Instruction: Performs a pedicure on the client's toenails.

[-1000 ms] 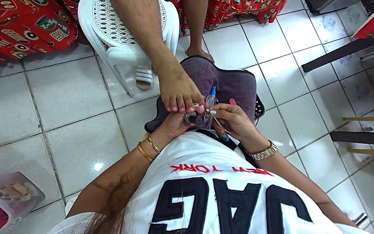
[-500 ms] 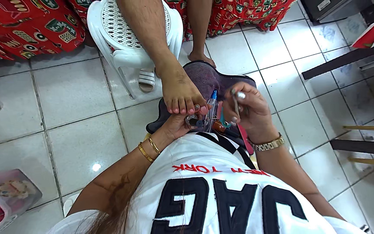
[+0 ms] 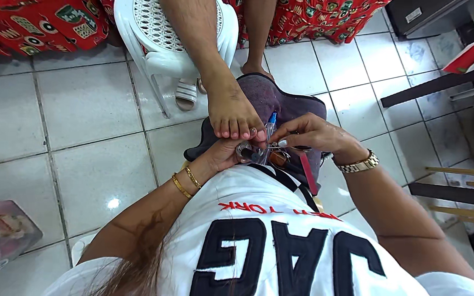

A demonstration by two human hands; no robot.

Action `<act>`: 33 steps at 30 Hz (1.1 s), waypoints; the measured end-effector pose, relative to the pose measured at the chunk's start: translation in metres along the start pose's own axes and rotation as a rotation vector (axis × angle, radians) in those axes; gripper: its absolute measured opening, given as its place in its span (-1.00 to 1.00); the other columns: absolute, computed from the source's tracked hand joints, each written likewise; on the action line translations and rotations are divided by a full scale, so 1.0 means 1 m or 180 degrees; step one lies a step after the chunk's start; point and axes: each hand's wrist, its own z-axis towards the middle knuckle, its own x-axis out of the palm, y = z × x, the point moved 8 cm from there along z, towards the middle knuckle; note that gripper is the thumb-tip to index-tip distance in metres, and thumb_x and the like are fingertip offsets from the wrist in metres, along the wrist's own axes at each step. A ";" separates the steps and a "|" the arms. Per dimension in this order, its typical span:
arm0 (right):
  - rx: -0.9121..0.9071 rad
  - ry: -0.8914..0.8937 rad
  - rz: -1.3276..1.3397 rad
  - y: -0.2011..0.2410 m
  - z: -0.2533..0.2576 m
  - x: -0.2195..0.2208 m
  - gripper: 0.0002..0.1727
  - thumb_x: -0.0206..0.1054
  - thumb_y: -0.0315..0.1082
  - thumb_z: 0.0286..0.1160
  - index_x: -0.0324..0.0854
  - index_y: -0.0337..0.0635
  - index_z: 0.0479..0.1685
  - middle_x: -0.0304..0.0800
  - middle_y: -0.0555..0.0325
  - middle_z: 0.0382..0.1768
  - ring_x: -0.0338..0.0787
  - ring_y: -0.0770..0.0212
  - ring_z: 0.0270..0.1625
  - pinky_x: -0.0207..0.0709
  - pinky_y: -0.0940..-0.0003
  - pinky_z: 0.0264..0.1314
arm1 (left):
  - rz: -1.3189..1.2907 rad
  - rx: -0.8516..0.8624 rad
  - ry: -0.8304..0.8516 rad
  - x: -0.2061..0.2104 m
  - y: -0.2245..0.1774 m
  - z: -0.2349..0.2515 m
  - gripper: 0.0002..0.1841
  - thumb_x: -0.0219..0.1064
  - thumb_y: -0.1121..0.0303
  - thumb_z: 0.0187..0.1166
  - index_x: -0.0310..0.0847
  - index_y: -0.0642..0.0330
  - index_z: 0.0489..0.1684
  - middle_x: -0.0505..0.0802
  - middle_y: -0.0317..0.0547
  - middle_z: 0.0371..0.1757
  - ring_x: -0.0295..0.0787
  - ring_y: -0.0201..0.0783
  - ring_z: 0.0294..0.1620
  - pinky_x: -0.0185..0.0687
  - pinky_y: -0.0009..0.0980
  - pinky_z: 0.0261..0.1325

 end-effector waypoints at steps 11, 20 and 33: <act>0.0058 0.0042 -0.0102 0.006 0.011 0.004 -0.77 0.24 -0.52 0.62 0.84 -0.31 -0.07 0.87 0.29 -0.54 0.79 0.53 -0.55 0.69 0.65 -0.45 | -0.0310 0.0020 0.0110 0.000 0.000 0.001 -0.84 0.32 0.33 0.65 0.81 0.19 -0.16 0.88 -0.09 -0.23 0.83 -0.39 -0.29 0.72 -0.61 -0.27; 0.0159 -0.0092 -0.0141 0.004 0.014 0.003 -0.79 0.27 -0.54 0.58 0.86 -0.29 -0.12 0.84 0.29 -0.59 0.76 0.52 -0.57 0.67 0.65 -0.46 | -0.0352 0.0003 0.0093 0.001 0.000 0.001 -0.83 0.28 0.35 0.68 0.80 0.19 -0.18 0.87 -0.09 -0.24 0.82 -0.40 -0.29 0.70 -0.61 -0.27; -0.0168 -0.0158 -0.0135 0.005 0.008 0.005 -0.78 0.24 -0.53 0.59 0.83 -0.30 -0.05 0.78 0.37 -0.57 0.65 0.61 -0.65 0.59 0.70 -0.57 | -0.0284 -0.0002 0.0031 -0.002 0.000 0.000 -0.84 0.35 0.30 0.64 0.81 0.16 -0.19 0.88 -0.12 -0.25 0.82 -0.42 -0.31 0.70 -0.62 -0.28</act>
